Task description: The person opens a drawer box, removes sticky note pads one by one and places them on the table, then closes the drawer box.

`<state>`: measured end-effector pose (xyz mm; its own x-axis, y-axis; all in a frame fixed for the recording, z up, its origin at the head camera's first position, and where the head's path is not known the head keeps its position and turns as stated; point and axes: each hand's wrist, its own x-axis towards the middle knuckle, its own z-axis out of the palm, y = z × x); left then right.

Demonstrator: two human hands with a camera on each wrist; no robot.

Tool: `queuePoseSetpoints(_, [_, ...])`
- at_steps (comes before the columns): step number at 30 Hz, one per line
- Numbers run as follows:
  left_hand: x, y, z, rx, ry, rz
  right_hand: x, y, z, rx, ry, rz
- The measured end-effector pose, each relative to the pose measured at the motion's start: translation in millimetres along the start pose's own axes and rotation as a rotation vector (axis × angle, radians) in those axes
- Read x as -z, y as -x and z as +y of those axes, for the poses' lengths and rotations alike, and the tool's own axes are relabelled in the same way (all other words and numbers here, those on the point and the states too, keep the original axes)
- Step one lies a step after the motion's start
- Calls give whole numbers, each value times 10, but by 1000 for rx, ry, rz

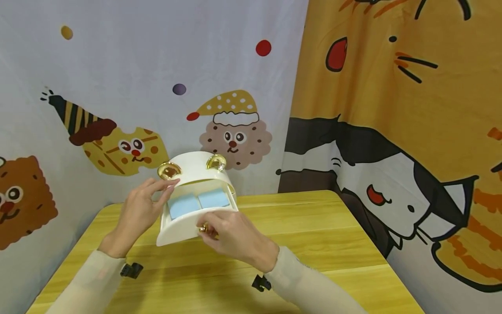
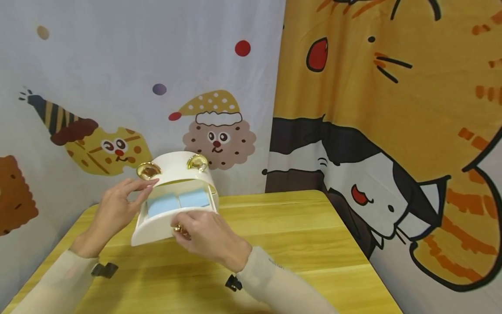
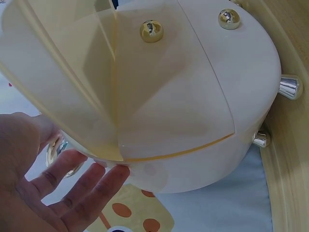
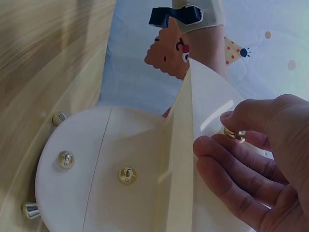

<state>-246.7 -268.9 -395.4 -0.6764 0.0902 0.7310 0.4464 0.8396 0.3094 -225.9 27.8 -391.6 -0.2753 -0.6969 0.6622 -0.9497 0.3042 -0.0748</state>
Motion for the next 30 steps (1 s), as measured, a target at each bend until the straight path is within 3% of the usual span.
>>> queuePoseSetpoints(30, [-11,15,-2,5,-12,5,-15,99,-81,8,-3,-25])
